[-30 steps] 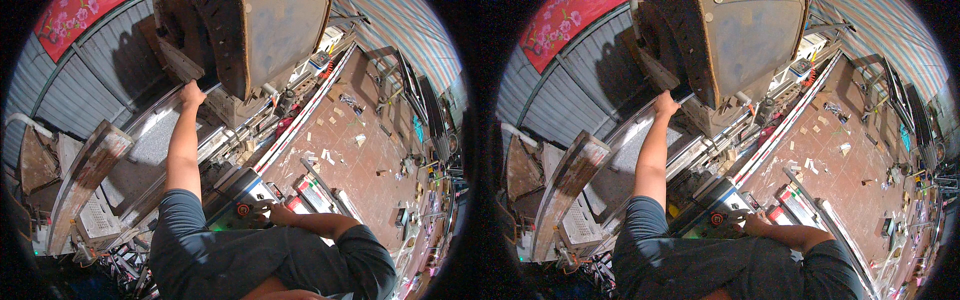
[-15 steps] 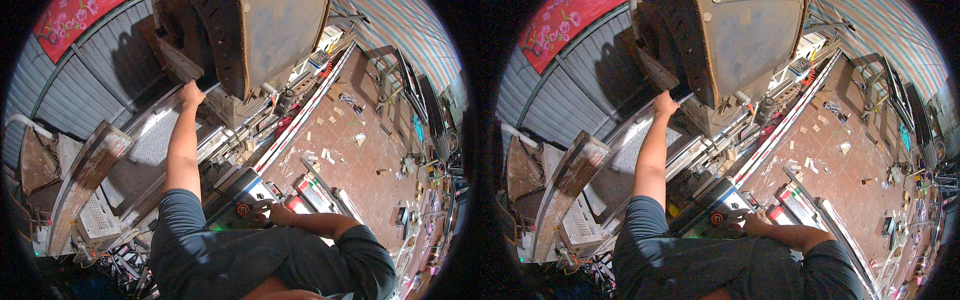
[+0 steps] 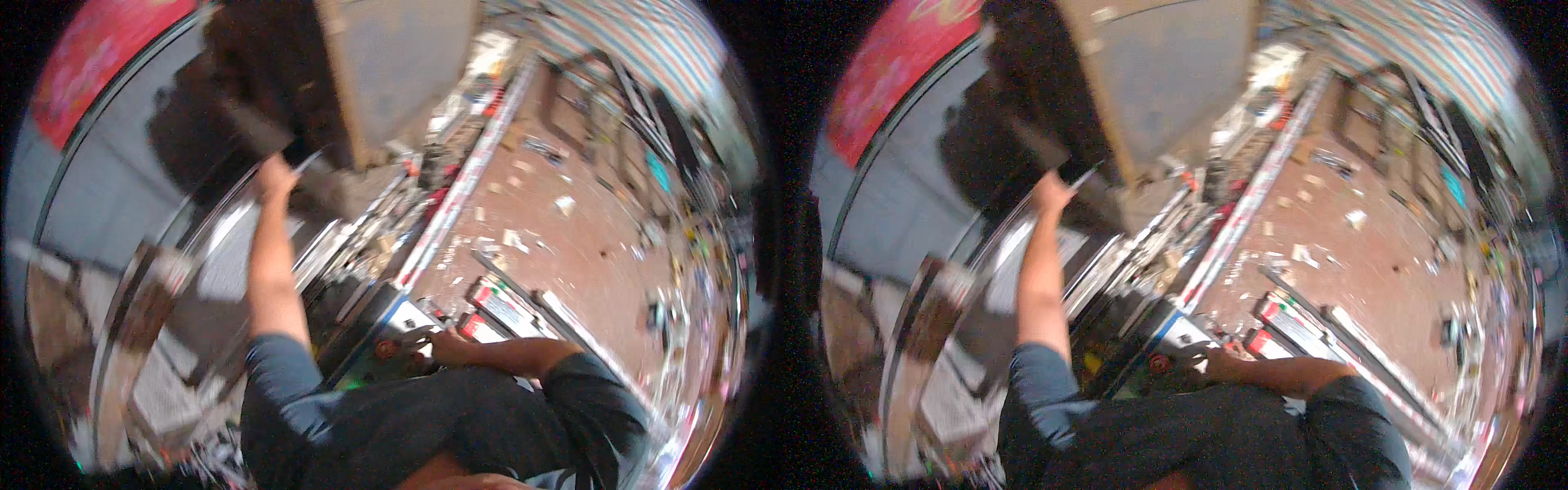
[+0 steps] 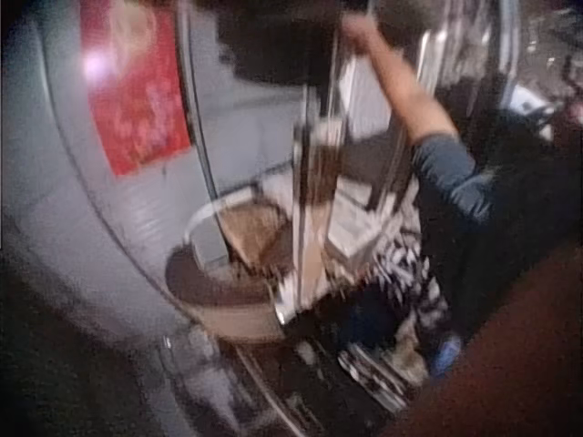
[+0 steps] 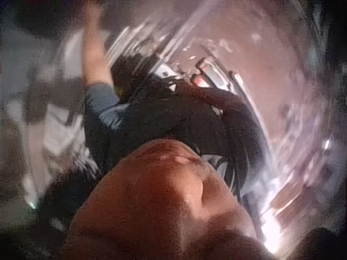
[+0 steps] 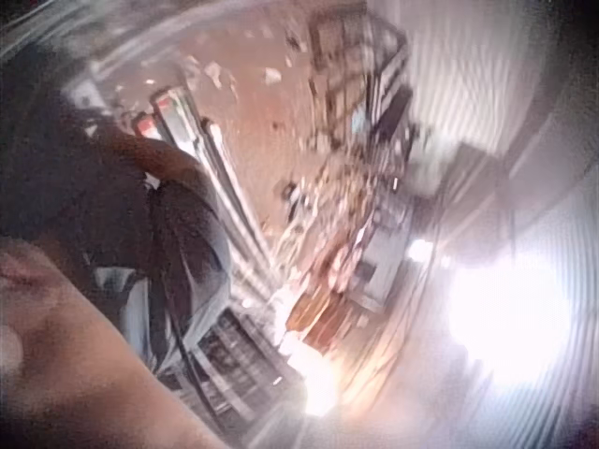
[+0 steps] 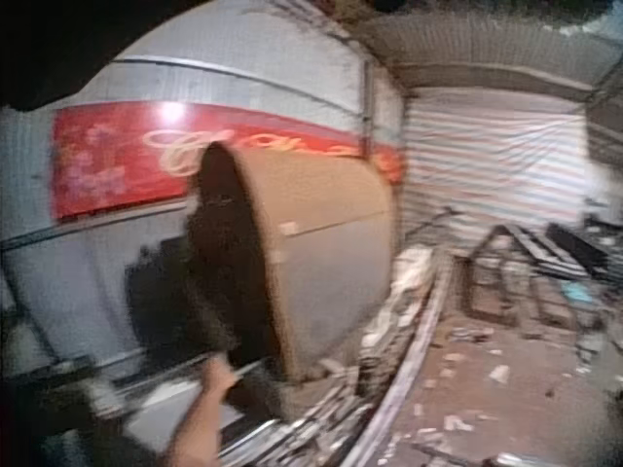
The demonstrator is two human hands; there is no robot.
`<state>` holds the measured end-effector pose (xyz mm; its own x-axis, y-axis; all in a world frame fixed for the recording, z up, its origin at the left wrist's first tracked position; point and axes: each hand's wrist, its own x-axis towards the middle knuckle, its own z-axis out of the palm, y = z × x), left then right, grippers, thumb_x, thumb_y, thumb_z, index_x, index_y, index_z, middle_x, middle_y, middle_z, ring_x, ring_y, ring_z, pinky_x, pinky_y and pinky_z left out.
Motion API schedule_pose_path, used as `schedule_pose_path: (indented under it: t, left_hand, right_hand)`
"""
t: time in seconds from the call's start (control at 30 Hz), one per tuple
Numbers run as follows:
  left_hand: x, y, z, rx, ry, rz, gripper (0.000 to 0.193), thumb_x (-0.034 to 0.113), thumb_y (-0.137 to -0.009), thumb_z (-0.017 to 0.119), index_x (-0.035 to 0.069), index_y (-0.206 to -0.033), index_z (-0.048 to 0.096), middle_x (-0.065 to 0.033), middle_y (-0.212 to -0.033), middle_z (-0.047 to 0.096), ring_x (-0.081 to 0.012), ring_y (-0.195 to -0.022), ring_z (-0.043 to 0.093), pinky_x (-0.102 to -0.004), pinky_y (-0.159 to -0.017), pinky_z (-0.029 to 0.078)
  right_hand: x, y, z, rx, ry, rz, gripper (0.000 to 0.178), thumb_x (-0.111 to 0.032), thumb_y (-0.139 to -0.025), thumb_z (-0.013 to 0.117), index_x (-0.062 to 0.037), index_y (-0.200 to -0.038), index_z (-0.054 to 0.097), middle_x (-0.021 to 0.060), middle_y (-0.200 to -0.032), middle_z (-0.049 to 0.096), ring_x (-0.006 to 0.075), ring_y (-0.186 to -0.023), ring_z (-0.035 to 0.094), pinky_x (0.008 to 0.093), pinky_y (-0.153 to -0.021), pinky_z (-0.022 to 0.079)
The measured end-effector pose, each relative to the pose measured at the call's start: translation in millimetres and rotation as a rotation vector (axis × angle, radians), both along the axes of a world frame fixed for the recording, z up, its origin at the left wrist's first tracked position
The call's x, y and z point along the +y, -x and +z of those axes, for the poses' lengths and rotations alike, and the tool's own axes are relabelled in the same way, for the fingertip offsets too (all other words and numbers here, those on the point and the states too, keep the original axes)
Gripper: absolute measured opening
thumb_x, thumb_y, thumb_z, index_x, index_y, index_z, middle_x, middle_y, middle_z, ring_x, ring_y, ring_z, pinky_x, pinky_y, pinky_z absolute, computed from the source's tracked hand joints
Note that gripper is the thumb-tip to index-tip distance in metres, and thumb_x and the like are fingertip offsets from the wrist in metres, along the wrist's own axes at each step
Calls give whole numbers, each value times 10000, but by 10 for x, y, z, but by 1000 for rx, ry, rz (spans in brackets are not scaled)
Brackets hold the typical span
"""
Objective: The person repeatedly places metal profiles into a cutting machine, aligns them, and operates the machine to cut the pieces. The cut pieces are then removed and set aside on the floor.
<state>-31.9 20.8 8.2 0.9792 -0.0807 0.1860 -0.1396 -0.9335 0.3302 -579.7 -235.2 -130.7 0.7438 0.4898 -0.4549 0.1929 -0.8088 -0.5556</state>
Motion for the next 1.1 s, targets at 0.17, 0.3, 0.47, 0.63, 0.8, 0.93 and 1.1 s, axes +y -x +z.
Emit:
schedule_pose_path:
  t: [0.17,0.3,0.47,0.63,0.8,0.93,1.1]
  left_hand:
    - [29,64,-59,-44,61,-68,650,301,-718,1007,70,-1258,729,-240,-1229,796,-466,-1133,761,-569,-968,605]
    - [172,-272,-195,20,-100,121,889,288,-742,1006,70,-1505,604,-241,-1397,732,-459,-1270,712,-607,-1025,581]
    - [13,-153,-152,31,-101,58,894,288,-755,1002,92,-1530,602,-245,-1407,727,-457,-1284,708,-590,-1065,575]
    - [65,-148,-230,-11,48,-112,845,332,-688,1040,114,-1426,690,-232,-1348,759,-454,-1233,733,-574,-1029,586]
    - [114,-178,-119,-70,-52,-4,799,353,-723,1015,123,-1411,681,-227,-1303,778,-450,-1208,750,-562,-1007,606]
    - [-58,-103,0,84,-49,48,835,302,-771,968,153,-1516,622,-220,-1356,762,-438,-1263,729,-561,-1058,584]
    - [170,-231,-444,-145,85,1,859,206,-811,818,105,-1616,536,-264,-1452,696,-458,-1300,694,-529,-1113,561]
  right_hand:
    - [-116,209,-553,-54,510,-51,423,-321,-994,670,-113,-1360,712,154,-1331,682,301,-1153,663,584,-981,484]
    - [-170,38,-434,-201,483,-280,547,-313,-969,706,-90,-1461,622,124,-1450,617,301,-1359,587,577,-1057,486]
    - [-280,147,-249,-4,410,-323,807,-167,-872,823,-32,-1598,497,189,-1587,537,361,-1437,579,639,-1111,498]
    - [-404,174,-912,14,388,-356,815,-177,-848,852,-81,-1584,515,209,-1583,571,410,-1359,653,565,-1002,604]
    - [-403,-42,-84,-6,411,-251,835,-342,-867,893,-54,-1546,501,175,-1486,644,365,-1343,659,618,-1082,484]
    - [-408,75,-392,-334,332,-86,538,-251,-901,711,-67,-1405,673,180,-1402,674,356,-1329,652,586,-1049,515]
    - [-223,-44,-693,194,254,-25,561,-285,-915,814,-106,-1419,645,219,-1151,777,429,-1130,745,592,-990,572]
